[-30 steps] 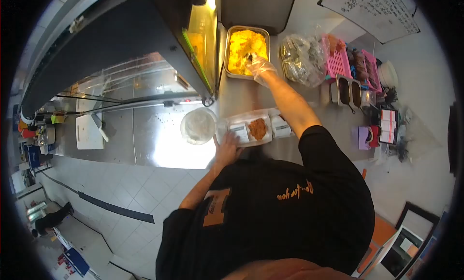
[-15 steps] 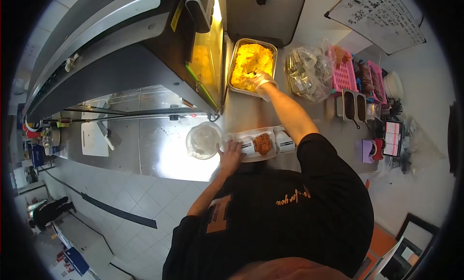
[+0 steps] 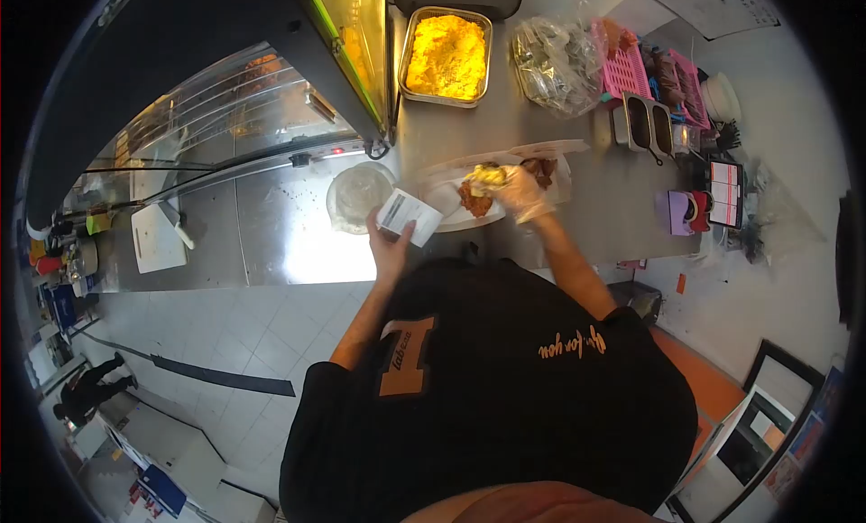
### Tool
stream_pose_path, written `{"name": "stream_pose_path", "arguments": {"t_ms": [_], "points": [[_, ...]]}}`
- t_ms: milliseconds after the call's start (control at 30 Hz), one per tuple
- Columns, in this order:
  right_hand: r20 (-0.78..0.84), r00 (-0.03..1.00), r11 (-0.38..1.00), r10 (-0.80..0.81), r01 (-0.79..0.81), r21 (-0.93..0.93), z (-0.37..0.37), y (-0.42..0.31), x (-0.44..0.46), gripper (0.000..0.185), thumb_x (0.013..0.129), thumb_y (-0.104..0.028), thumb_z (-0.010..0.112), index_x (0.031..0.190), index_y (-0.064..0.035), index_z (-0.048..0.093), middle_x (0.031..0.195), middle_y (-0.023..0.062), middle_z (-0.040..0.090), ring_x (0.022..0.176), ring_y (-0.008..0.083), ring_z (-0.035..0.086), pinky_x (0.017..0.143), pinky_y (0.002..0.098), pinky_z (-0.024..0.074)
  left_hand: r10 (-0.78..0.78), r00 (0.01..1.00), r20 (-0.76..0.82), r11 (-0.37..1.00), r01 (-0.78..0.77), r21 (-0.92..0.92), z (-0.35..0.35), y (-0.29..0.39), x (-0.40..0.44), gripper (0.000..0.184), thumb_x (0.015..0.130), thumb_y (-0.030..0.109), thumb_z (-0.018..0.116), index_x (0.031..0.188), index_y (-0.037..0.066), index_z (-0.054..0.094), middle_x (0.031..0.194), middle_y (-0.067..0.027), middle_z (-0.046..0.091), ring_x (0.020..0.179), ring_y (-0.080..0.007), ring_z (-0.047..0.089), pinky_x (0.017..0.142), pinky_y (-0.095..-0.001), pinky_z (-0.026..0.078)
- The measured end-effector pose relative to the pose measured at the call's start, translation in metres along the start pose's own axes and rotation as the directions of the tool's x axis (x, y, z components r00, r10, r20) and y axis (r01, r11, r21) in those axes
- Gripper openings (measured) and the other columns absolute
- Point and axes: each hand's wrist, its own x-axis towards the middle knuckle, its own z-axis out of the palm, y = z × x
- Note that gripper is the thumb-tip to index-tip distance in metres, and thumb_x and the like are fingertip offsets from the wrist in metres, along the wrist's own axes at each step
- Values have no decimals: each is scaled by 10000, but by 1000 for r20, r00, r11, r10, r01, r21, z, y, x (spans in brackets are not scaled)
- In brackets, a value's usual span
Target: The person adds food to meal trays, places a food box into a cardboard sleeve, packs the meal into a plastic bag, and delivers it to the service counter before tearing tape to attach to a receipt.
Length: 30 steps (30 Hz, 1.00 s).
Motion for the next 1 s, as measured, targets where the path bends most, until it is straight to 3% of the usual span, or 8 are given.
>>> {"name": "stream_pose_path", "arguments": {"t_ms": [67,167,367,467,667,800,900,1000], "points": [[-228,949,856,218,-298,-421,37,7,-3,481,861,-271,691,1244,-9,565,1024,172,671,896,289,672,802,392,529,-69,997,21,991,71,-111,-4,8,-5,763,833,-9,699,1431,82,233,1076,-241,619,978,-259,651,766,-323,536],[-111,834,284,-540,56,-957,58,99,10,554,889,-269,625,1366,-41,462,1178,296,575,1112,389,583,863,423,509,-61,998,13,996,62,-69,-9,12,-8,740,846,-4,687,1432,81,243,1078,-238,619,965,-249,652,756,-319,537],[-346,804,790,-484,233,-567,48,51,2,637,901,-139,587,1456,-48,287,1302,319,478,1171,481,506,953,492,455,101,992,-75,994,-103,-31,-17,-11,-8,433,885,17,646,1283,17,476,1061,-144,631,946,-177,620,749,-282,511],[-413,612,709,-674,379,-594,22,-20,34,554,922,-95,558,1424,-30,334,1227,297,549,1084,463,565,895,486,474,-91,994,-56,992,95,79,-27,-9,-12,222,900,36,637,1109,-28,596,1037,-93,640,941,-149,593,781,-278,496],[-188,959,435,-213,-79,-897,-54,-51,218,539,955,-202,470,1456,-71,321,1131,232,632,1005,352,636,848,410,516,-86,992,-92,994,92,60,-33,-20,-23,135,911,53,637,1020,-27,645,1001,-71,649,900,-133,574,800,-266,473],[-162,971,466,-177,-63,-883,-51,-16,301,574,1010,-474,227,1263,-119,601,1124,179,666,1041,347,640,888,432,509,-63,984,-167,981,92,172,-39,-20,-30,100,897,62,657,974,-2,667,957,-25,635,657,-47,466,548,-197,366],[-83,982,317,-171,-25,-948,-33,-46,308,532,990,-242,347,1514,-230,259,1171,196,635,1025,345,647,880,431,521,-64,972,-227,991,90,104,-40,-29,-40,98,895,44,641,981,0,661,958,-45,630,737,-82,531,604,-216,414],[-85,977,272,-194,-30,-962,-24,-25,335,440,999,-299,387,1423,-184,409,1133,167,672,1009,320,668,828,451,537,-119,956,-268,985,147,89,-38,-24,-45,105,899,50,649,986,-8,656,978,-68,635,845,-121,578,701,-243,462]]}}
